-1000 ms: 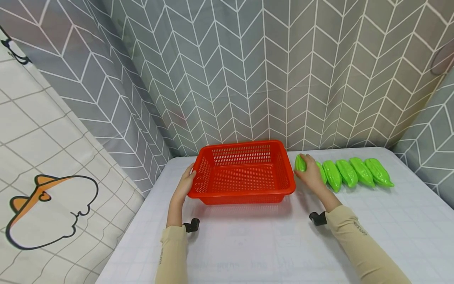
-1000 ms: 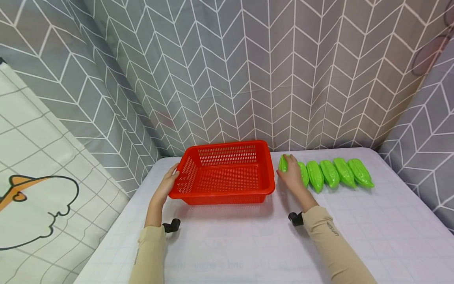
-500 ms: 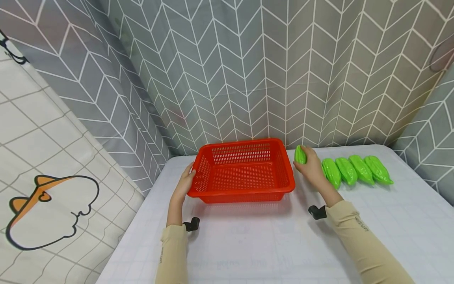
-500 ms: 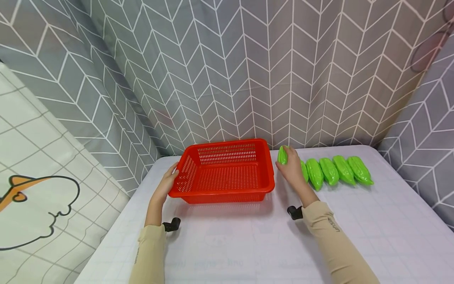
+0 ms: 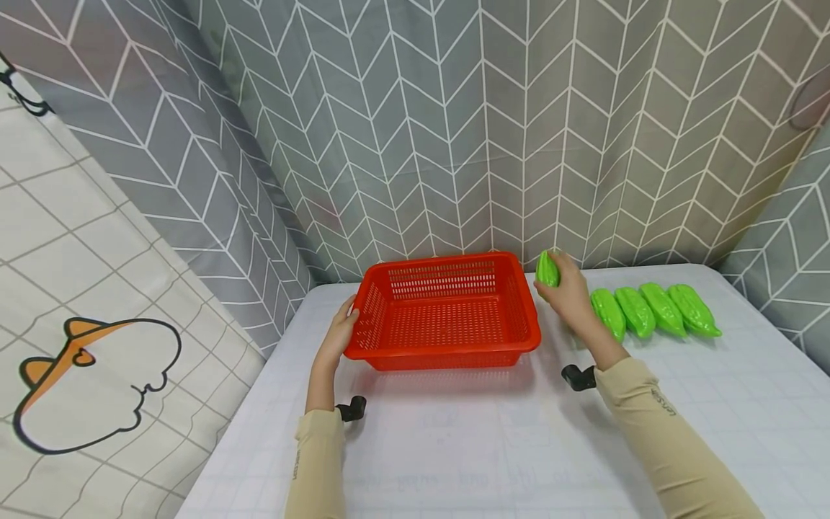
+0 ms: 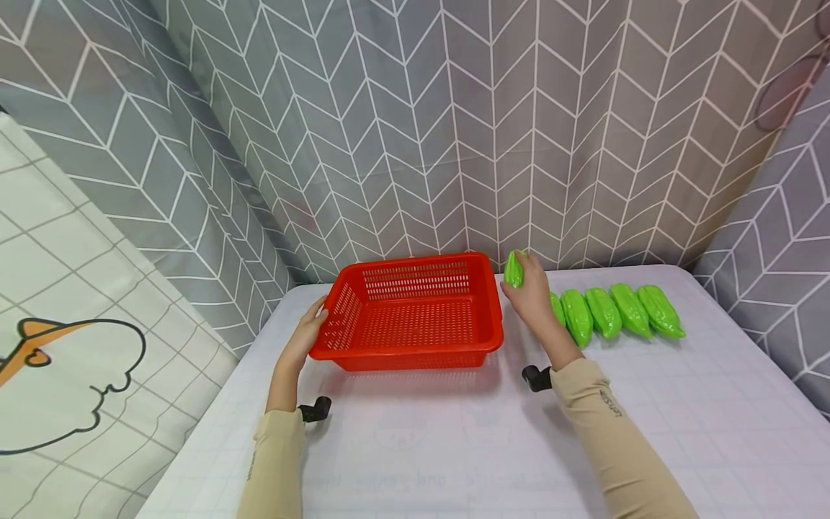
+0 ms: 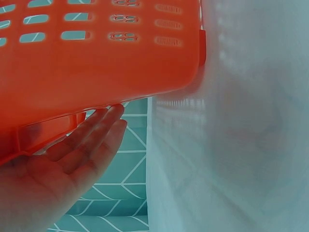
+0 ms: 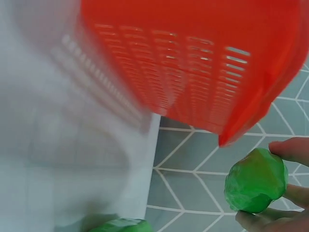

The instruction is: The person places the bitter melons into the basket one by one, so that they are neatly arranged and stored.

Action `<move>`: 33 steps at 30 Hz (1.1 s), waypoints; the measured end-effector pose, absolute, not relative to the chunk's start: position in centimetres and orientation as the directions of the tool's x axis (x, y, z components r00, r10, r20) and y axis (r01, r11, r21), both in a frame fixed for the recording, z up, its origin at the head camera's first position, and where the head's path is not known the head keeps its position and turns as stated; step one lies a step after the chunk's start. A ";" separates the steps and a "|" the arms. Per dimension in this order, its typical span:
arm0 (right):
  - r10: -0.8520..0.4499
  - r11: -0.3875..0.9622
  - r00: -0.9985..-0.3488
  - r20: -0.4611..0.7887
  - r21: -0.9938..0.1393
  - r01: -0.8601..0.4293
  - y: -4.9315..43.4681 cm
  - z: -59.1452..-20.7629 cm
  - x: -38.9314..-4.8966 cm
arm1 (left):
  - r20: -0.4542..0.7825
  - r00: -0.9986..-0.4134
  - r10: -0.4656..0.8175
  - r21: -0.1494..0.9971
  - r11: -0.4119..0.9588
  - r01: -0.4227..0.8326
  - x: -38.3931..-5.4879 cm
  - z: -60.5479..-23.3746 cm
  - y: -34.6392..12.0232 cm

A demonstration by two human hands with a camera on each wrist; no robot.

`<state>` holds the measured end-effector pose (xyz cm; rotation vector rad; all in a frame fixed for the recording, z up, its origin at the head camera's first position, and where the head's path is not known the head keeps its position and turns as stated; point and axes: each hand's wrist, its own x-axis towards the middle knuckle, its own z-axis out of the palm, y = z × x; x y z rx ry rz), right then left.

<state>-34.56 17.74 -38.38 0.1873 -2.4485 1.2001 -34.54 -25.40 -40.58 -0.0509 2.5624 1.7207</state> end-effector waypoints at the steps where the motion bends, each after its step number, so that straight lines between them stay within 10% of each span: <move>1: 0.055 0.620 -0.911 0.410 -0.729 -0.290 17.7 -38.2 -34.5 | -0.068 -0.998 0.005 0.925 0.376 -0.061 -34.2 -40.2 -25.2; 33: -0.016 0.595 -0.930 0.367 -0.744 -0.304 13.9 -34.6 -35.1 | -0.060 -0.998 0.017 0.927 0.373 -0.049 -32.4 -38.3 -24.1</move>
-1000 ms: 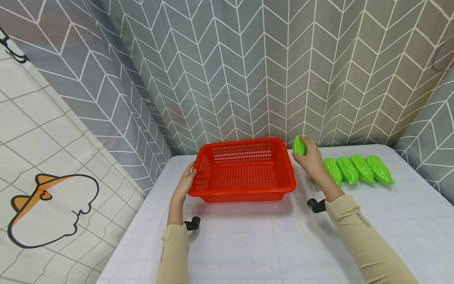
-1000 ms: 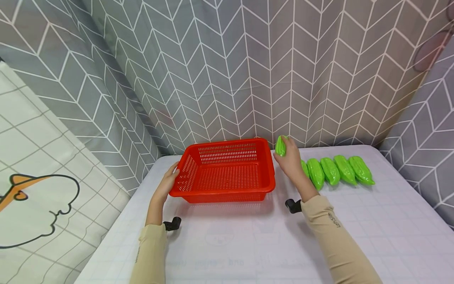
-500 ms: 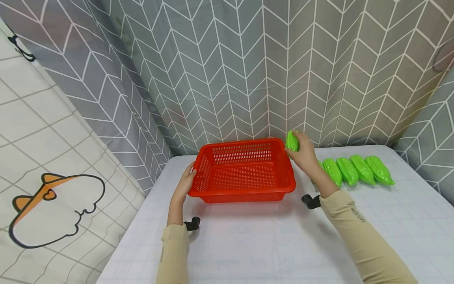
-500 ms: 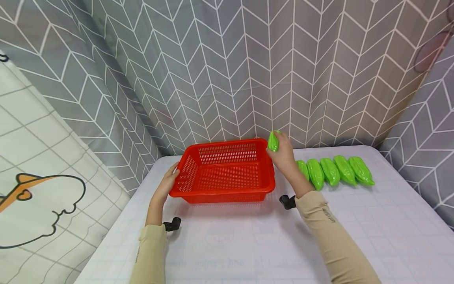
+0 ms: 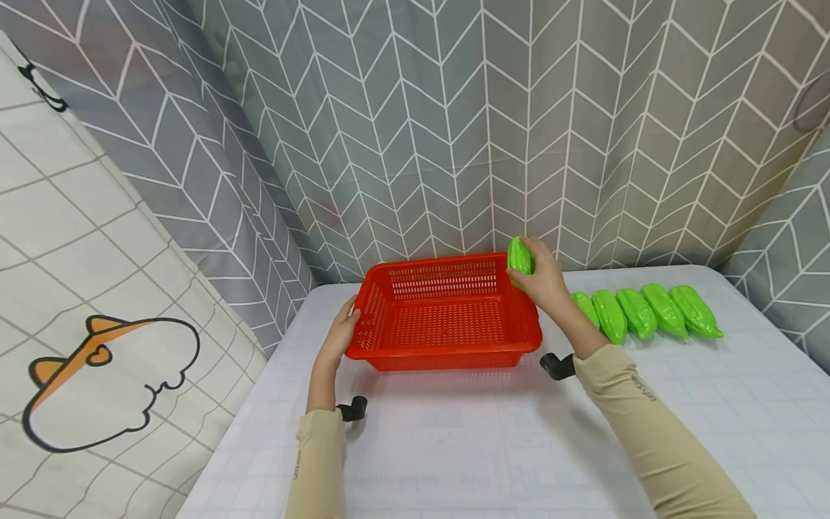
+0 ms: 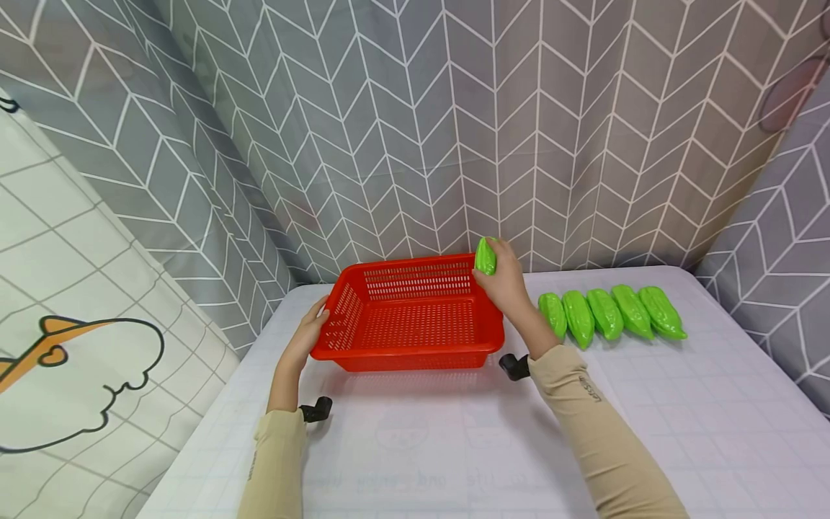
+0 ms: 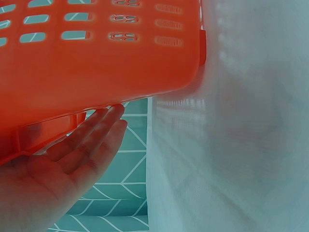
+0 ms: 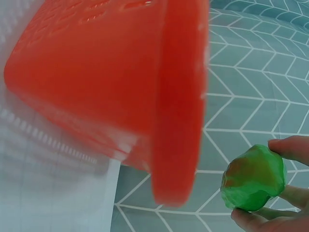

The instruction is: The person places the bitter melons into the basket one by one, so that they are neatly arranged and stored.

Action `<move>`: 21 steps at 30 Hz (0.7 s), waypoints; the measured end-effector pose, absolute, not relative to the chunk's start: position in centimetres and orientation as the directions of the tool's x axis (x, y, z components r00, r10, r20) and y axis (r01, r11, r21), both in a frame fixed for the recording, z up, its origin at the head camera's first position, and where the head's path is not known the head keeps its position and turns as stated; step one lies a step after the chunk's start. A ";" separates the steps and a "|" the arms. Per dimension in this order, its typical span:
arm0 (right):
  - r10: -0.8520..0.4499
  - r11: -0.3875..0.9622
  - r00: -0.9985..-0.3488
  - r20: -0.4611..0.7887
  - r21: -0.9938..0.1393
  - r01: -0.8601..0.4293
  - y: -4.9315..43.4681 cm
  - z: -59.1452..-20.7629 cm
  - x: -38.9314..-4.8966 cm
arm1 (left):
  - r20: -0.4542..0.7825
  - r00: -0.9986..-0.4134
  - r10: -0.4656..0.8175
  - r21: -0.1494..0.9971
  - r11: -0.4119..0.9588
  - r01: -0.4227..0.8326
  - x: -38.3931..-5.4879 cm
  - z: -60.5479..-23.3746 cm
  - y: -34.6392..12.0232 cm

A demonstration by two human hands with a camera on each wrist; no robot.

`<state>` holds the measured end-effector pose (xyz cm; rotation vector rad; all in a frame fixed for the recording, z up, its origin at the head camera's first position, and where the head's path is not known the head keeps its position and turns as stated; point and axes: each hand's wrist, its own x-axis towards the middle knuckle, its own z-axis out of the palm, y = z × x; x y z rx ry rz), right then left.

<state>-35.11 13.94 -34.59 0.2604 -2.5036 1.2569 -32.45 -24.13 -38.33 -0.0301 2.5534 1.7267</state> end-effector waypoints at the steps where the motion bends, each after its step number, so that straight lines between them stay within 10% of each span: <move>1: -0.017 0.590 -0.930 0.367 -0.747 -0.306 13.9 -34.6 -35.1 | -0.061 -0.998 0.016 0.926 0.373 -0.051 -32.3 -38.2 -24.0; 21: -0.053 0.471 -0.964 0.261 -0.845 -0.254 11.2 -34.5 -34.7 | -0.065 -0.998 0.024 0.931 0.361 -0.052 -32.5 -38.3 -24.1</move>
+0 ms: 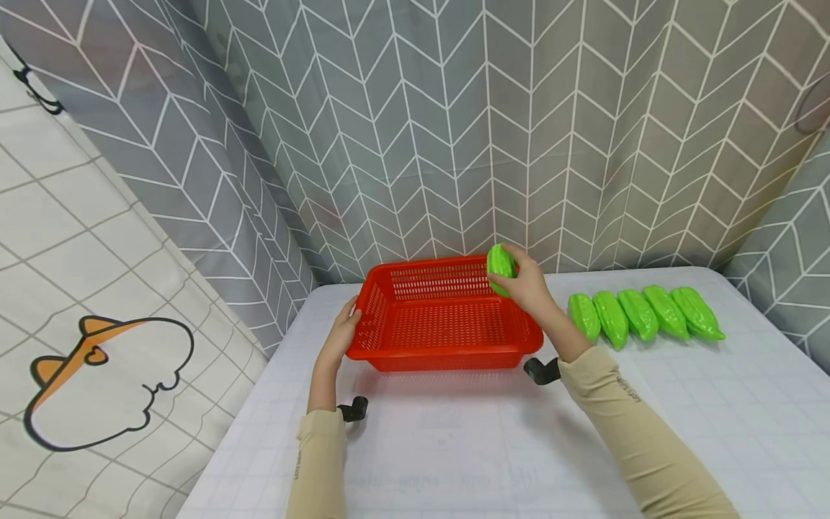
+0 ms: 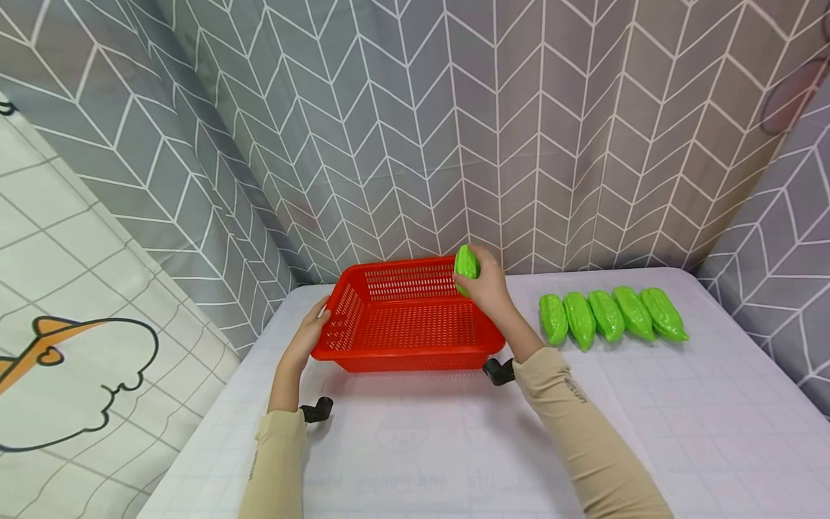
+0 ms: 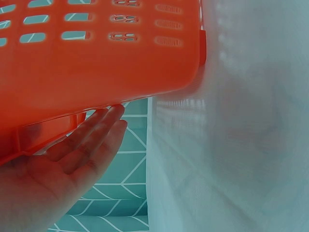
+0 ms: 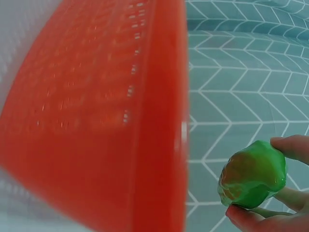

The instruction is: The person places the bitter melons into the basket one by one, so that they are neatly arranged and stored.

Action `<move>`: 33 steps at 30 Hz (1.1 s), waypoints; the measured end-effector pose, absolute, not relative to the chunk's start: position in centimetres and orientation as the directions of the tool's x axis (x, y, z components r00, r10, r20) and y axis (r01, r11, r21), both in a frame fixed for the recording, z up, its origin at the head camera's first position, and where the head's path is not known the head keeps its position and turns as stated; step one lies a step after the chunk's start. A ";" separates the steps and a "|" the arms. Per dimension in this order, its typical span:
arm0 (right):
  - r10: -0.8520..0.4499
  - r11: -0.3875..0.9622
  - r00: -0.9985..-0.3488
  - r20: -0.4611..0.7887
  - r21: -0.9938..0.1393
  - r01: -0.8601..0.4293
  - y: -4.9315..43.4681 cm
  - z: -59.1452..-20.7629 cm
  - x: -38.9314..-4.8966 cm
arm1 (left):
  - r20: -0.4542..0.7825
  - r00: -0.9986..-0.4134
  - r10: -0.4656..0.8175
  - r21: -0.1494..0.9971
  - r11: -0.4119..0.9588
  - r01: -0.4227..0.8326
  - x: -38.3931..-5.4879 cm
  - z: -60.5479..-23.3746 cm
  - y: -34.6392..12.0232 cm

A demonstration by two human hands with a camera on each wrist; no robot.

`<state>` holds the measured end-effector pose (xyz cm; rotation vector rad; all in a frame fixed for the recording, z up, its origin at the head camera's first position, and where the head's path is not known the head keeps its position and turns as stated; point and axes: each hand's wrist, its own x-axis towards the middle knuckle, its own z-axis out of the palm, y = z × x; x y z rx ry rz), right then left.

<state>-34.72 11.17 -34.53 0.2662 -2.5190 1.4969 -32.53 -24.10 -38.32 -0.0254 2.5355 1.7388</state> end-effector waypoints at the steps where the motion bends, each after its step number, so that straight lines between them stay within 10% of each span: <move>1: -0.055 0.465 -0.965 0.255 -0.849 -0.251 11.0 -34.6 -34.8 | -0.067 -0.997 0.025 0.932 0.359 -0.054 -32.6 -38.3 -24.1; 33: -0.148 0.340 -0.981 0.127 -0.925 -0.171 3.2 -36.4 -34.5 | -0.068 -0.998 -0.007 0.930 0.361 -0.066 -34.4 -40.6 -25.0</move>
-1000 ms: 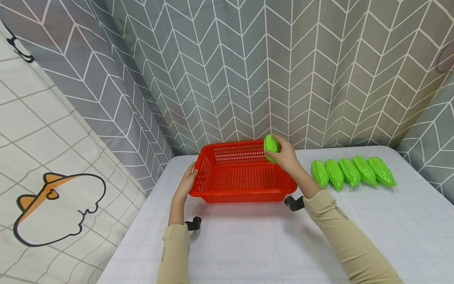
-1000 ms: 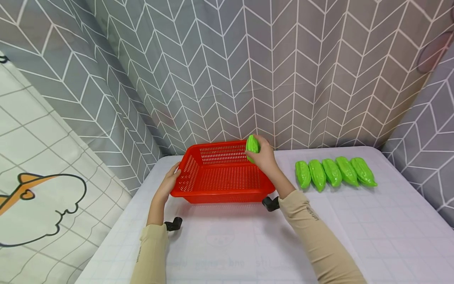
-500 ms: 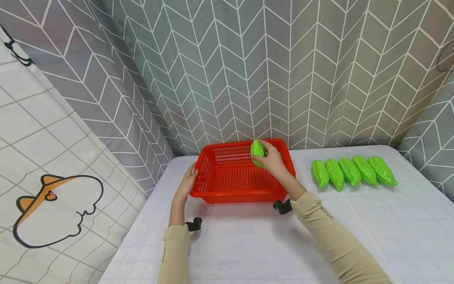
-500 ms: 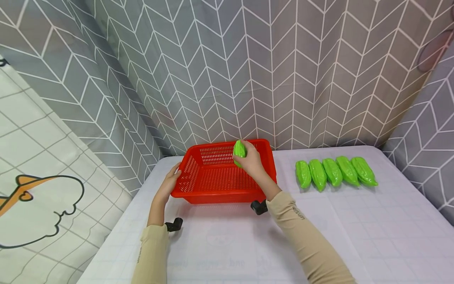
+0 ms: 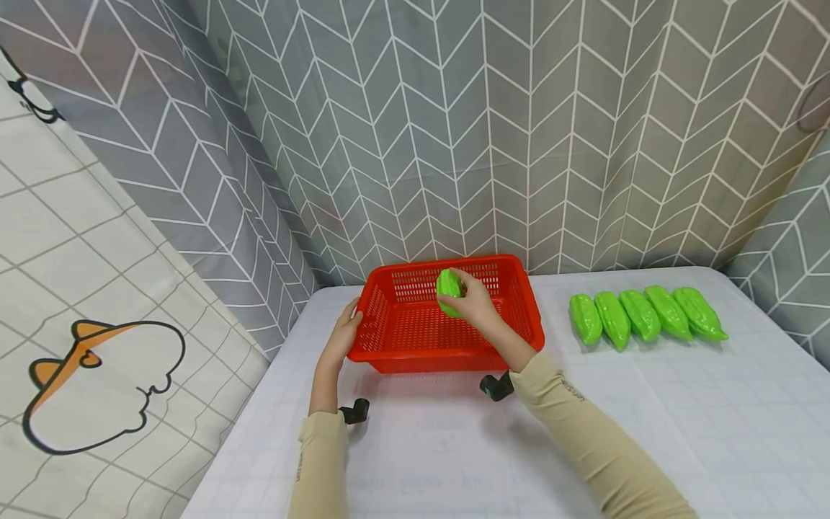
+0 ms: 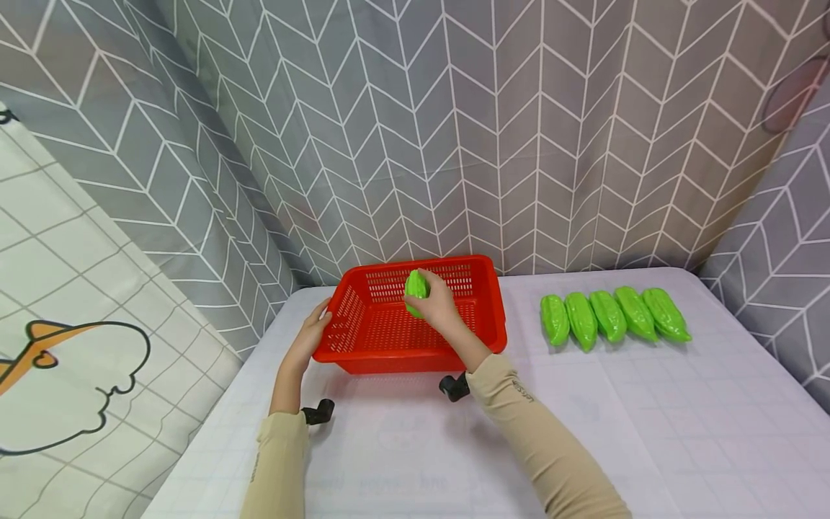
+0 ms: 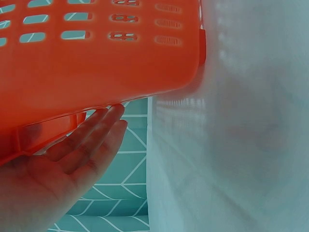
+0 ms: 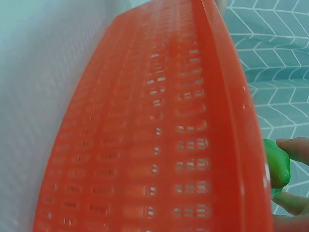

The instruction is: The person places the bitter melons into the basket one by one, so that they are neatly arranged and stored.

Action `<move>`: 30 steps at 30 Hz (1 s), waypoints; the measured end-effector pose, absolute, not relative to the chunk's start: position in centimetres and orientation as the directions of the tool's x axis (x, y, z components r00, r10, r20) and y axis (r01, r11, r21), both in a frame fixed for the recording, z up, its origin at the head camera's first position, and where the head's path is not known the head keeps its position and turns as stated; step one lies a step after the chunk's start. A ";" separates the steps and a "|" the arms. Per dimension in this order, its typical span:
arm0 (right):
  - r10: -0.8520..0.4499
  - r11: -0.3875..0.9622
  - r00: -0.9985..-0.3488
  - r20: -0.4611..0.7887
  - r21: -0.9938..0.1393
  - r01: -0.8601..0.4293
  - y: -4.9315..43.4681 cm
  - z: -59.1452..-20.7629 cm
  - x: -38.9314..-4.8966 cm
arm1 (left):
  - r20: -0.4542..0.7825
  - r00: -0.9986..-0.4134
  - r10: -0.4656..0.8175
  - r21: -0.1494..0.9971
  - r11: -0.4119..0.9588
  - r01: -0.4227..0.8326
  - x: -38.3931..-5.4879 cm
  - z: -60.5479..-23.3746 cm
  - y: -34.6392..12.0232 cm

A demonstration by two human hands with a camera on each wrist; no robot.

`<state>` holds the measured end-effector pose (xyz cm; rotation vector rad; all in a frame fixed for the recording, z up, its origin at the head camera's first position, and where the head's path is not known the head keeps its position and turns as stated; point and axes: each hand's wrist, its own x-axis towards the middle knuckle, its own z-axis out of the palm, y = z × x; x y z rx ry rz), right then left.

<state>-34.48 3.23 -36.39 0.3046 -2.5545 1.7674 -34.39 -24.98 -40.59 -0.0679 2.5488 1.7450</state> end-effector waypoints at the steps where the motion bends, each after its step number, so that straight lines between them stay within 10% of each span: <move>1: -0.152 0.336 -0.980 0.126 -0.926 -0.171 3.0 -36.5 -34.5 | -0.060 -0.998 -0.009 0.928 0.368 -0.059 -34.5 -40.8 -25.0; 30: -0.203 0.342 -0.975 0.094 -0.926 -0.161 -1.8 -37.8 -34.0 | -0.033 -0.999 -0.014 0.926 0.375 -0.036 -34.5 -41.1 -24.9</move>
